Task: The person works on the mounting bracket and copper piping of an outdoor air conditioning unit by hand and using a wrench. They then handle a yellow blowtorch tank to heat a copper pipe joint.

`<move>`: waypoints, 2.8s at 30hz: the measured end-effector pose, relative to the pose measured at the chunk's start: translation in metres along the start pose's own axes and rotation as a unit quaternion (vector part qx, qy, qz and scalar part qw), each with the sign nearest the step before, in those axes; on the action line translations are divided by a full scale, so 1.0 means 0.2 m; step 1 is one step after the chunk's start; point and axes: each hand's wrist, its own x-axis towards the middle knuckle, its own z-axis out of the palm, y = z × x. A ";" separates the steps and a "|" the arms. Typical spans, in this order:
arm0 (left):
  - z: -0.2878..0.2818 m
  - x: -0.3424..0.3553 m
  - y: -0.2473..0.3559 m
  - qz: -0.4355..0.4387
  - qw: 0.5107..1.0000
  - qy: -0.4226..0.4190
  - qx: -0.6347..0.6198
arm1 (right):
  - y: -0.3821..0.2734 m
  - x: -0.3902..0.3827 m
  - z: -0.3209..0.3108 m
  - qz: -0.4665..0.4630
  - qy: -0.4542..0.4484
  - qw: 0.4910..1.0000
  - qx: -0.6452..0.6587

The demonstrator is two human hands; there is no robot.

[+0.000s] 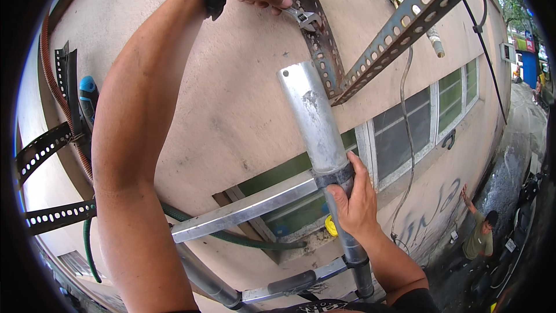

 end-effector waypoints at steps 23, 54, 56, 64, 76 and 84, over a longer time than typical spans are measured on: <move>0.49 -0.46 0.27 -0.062 0.971 0.134 -0.191 | 0.01 0.00 0.00 -0.011 0.015 1.000 0.003; -0.01 -0.05 0.01 0.000 0.999 0.019 -0.050 | 0.02 0.00 0.01 -0.001 0.010 1.000 0.018; -0.04 -0.06 0.04 -0.025 0.997 -0.014 -0.074 | 0.03 0.00 0.01 -0.004 0.013 1.000 0.017; -0.01 -0.08 0.02 -0.022 0.998 -0.009 -0.064 | 0.02 0.01 0.01 -0.015 0.016 1.000 0.014; -0.03 -0.04 0.05 -0.018 0.999 -0.016 -0.037 | 0.03 0.01 0.01 -0.005 0.010 1.000 0.015; 0.03 -0.13 0.04 -0.039 0.998 0.024 -0.039 | 0.02 0.00 0.02 -0.005 0.007 1.000 0.030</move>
